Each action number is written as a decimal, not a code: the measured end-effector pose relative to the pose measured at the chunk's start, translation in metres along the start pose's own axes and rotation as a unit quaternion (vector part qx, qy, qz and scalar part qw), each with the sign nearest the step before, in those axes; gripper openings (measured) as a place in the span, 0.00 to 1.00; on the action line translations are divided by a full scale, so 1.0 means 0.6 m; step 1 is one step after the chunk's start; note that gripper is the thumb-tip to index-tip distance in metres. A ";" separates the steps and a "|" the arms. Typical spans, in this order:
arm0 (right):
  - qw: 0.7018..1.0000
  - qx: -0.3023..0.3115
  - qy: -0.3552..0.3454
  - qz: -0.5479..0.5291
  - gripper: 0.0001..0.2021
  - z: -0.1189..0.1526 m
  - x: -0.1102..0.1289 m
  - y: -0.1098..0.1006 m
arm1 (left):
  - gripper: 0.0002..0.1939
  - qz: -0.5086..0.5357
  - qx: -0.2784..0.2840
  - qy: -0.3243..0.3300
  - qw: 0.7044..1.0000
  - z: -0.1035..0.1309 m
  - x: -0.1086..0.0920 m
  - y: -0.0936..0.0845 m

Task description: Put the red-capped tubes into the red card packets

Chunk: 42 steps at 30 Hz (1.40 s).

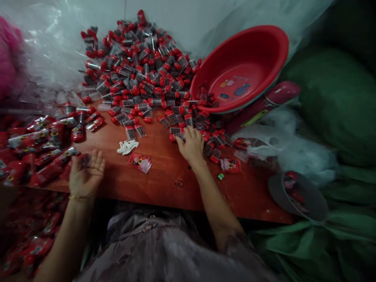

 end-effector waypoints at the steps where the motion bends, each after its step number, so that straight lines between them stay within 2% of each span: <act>1: 0.999 0.011 -0.002 0.036 0.23 -0.010 -0.016 0.006 | 0.26 0.015 -0.004 0.019 1.000 -0.004 -0.012 -0.008; 2: 0.998 0.026 -0.015 0.061 0.23 -0.015 -0.027 0.015 | 0.28 0.016 0.001 0.017 1.000 -0.003 -0.016 -0.014; 4: 0.993 0.060 -0.048 0.084 0.20 -0.010 -0.032 0.035 | 0.28 -0.040 0.031 -0.021 0.999 0.008 0.001 -0.015; 6: 0.990 0.083 -0.075 0.085 0.18 0.012 -0.022 0.051 | 0.21 -0.178 0.070 -0.034 0.981 0.027 0.037 -0.007; 7: 0.989 0.091 -0.083 0.083 0.18 0.027 -0.016 0.054 | 0.19 -0.269 0.093 0.004 0.959 0.035 0.055 0.001; 8: 0.988 0.095 -0.087 0.083 0.18 0.043 -0.009 0.054 | 0.18 -0.370 0.122 0.068 0.919 0.041 0.073 0.010; 10: 0.987 0.101 -0.086 0.088 0.19 0.073 0.003 0.046 | 0.16 -0.555 0.170 0.182 0.794 0.046 0.104 0.027; 12: 0.988 0.101 -0.079 0.085 0.20 0.098 0.015 0.035 | 0.16 -0.678 0.188 0.240 0.669 0.038 0.127 0.034; 13: 0.989 0.099 -0.077 0.076 0.19 0.107 0.023 0.031 | 0.16 -0.718 0.193 0.247 0.621 0.032 0.135 0.035; 15: 0.990 0.094 -0.095 0.048 0.18 0.117 0.046 0.029 | 0.15 -0.766 0.198 0.245 0.560 0.019 0.143 0.032; 16: 0.988 0.094 -0.115 0.032 0.17 0.119 0.060 0.032 | 0.15 -0.779 0.201 0.243 0.543 0.014 0.144 0.031; 18: 0.980 0.109 -0.167 0.011 0.18 0.118 0.091 0.047 | 0.15 -0.788 0.207 0.241 0.527 0.009 0.144 0.028; 22: 0.966 0.145 -0.216 -0.012 0.17 0.111 0.132 0.084 | 0.20 -0.779 0.223 0.241 0.534 0.012 0.145 0.023; 26: 0.968 0.135 -0.208 -0.042 0.14 0.111 0.136 0.097 | 0.26 -0.748 0.212 0.267 0.570 0.023 0.138 0.017; 28: 0.970 0.117 -0.205 -0.050 0.13 0.115 0.134 0.092 | 0.27 -0.725 0.178 0.281 0.604 0.031 0.129 0.015; 31: 0.977 0.072 -0.192 -0.056 0.12 0.123 0.134 0.073 | 0.26 -0.671 0.146 0.274 0.673 0.040 0.118 0.019; 34: 0.976 0.024 -0.197 -0.086 0.12 0.131 0.143 0.049 | 0.19 -0.575 0.171 0.231 0.766 0.045 0.117 0.033; 37: 0.968 -0.010 -0.168 -0.185 0.13 0.137 0.152 0.033 | 0.12 -0.449 0.191 0.173 0.856 0.046 0.122 0.051; 39: 0.950 -0.003 -0.104 -0.293 0.18 0.136 0.154 0.030 | 0.08 -0.399 0.204 0.153 0.881 0.049 0.125 0.061; 42: 0.898 0.068 -0.030 -0.433 0.15 0.135 0.155 0.038 | 0.05 -0.400 0.230 0.151 0.874 0.057 0.128 0.067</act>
Point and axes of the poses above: each hand's wrist, its own z-axis away from the middle knuckle, its own y-axis out of the palm, x = y × z, the point moved 2 cm from there along -z, towards the middle knuckle, and after that the axes turned 11 degrees about x, right-handed, at the moved point
